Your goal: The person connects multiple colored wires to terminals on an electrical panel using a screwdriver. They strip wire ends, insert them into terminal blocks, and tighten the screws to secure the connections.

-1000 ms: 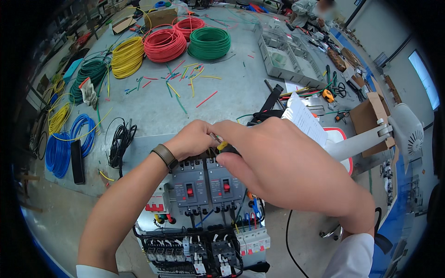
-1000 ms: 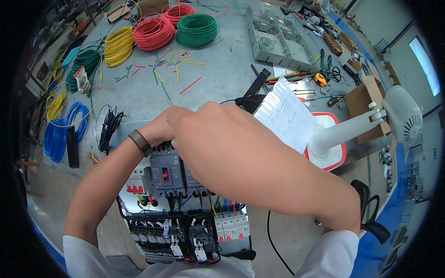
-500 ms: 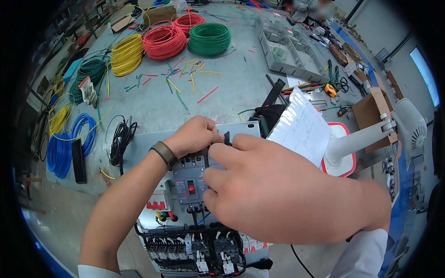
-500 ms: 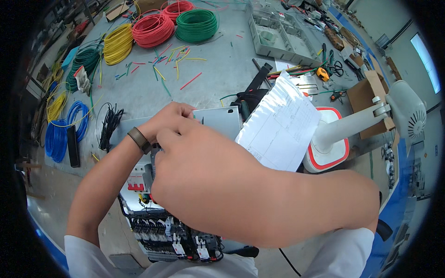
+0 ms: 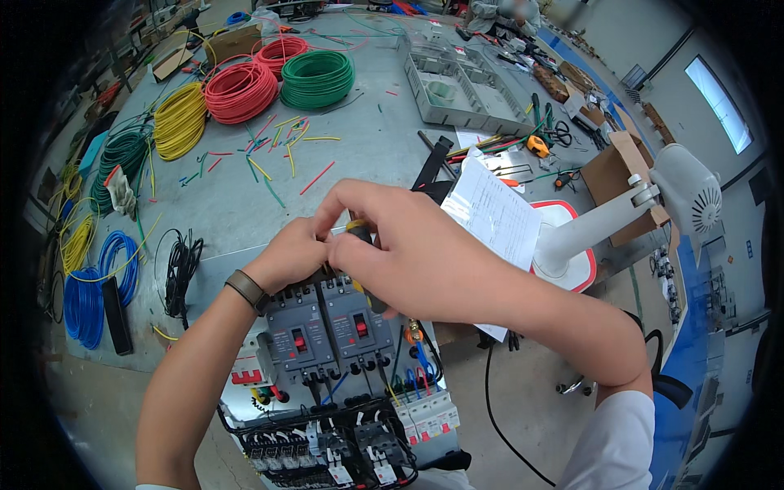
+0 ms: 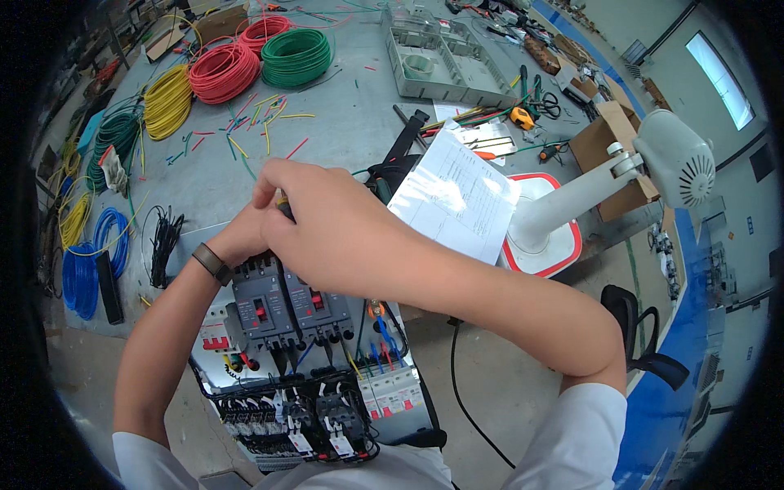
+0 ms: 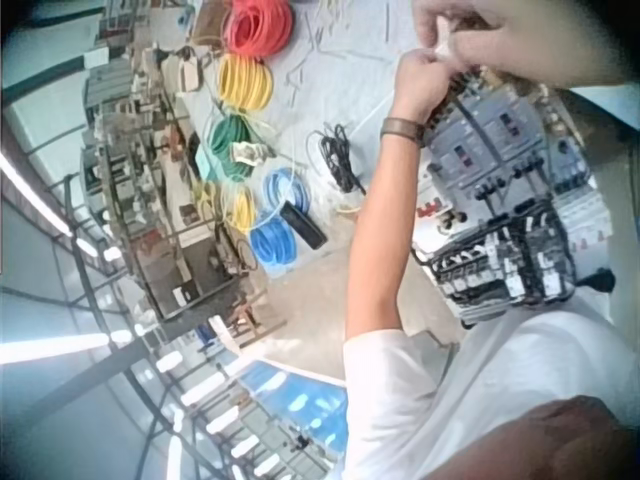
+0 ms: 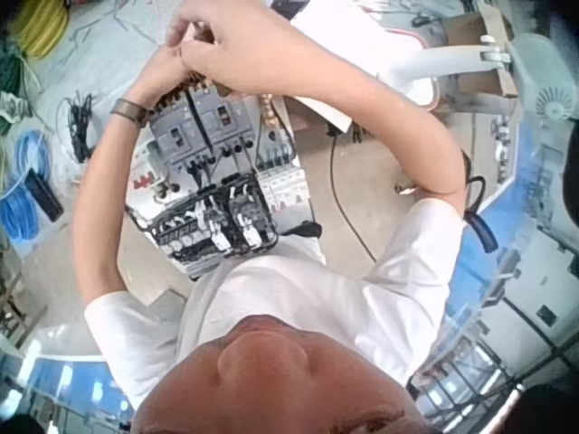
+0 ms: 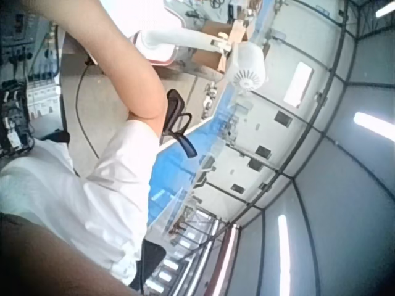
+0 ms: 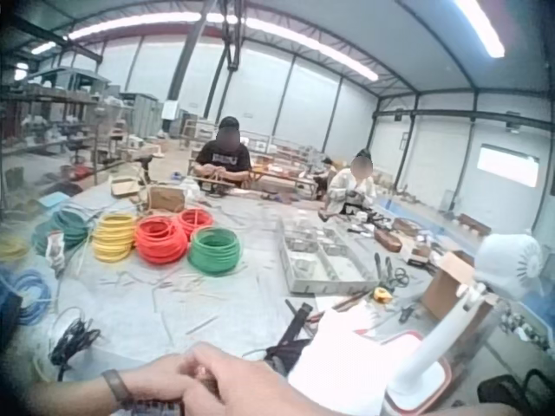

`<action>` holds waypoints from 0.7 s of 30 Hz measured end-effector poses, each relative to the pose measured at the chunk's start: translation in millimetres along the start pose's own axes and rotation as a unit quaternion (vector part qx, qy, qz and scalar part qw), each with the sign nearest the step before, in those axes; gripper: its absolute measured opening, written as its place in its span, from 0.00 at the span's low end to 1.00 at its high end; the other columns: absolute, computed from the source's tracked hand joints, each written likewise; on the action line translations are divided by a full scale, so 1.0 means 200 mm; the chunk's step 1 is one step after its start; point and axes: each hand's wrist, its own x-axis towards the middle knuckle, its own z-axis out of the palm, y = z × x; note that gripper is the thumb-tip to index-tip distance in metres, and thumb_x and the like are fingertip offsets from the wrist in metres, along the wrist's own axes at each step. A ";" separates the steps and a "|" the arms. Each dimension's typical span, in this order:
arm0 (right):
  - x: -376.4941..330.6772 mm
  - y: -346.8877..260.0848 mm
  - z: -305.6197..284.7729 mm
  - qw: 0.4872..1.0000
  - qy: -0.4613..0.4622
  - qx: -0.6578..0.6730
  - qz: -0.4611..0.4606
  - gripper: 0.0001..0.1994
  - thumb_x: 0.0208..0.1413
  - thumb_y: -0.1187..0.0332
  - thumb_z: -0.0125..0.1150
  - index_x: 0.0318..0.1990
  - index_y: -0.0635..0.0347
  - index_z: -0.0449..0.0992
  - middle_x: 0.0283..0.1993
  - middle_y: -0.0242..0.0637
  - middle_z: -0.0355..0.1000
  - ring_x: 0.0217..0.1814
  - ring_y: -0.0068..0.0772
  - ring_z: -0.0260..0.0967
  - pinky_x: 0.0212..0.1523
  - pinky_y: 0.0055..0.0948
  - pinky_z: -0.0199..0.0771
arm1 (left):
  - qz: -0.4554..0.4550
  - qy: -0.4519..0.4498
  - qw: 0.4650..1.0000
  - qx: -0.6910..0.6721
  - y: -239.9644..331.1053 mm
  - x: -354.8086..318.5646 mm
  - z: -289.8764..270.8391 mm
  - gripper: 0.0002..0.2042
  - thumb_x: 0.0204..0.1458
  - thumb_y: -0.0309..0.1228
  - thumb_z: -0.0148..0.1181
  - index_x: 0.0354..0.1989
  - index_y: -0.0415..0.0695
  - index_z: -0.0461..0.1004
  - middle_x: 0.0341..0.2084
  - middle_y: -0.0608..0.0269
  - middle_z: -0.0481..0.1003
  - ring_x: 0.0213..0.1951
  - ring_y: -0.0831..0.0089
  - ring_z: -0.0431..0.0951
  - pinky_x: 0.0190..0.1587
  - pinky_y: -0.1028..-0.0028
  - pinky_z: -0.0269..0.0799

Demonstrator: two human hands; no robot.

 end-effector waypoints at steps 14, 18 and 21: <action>-0.08 -0.14 -0.25 0.846 -0.128 -0.420 -0.304 0.25 0.58 0.56 0.79 0.57 0.63 0.85 0.70 0.48 0.76 0.77 0.53 0.67 0.72 0.49 0.73 | -0.041 0.015 0.998 0.051 0.10 -0.03 0.00 0.12 0.57 0.35 0.71 0.26 0.42 0.80 0.22 0.70 0.76 0.27 0.79 0.72 0.34 0.69 0.69; -0.09 -0.25 -0.16 0.784 -0.141 -0.522 -0.304 0.18 0.63 0.55 0.73 0.51 0.60 0.85 0.48 0.44 0.83 0.59 0.50 0.79 0.54 0.53 0.78 | -0.023 0.025 0.997 0.069 0.03 -0.02 -0.02 0.14 0.57 0.36 0.71 0.24 0.43 0.77 0.19 0.70 0.73 0.25 0.78 0.70 0.32 0.69 0.67; -0.04 -0.18 -0.05 0.852 -0.165 -0.473 -0.154 0.18 0.70 0.52 0.67 0.47 0.61 0.83 0.31 0.47 0.81 0.38 0.54 0.83 0.39 0.55 0.78 | -0.033 0.021 0.997 0.060 -0.01 0.02 0.01 0.15 0.56 0.38 0.71 0.23 0.44 0.76 0.18 0.69 0.72 0.25 0.77 0.70 0.32 0.68 0.67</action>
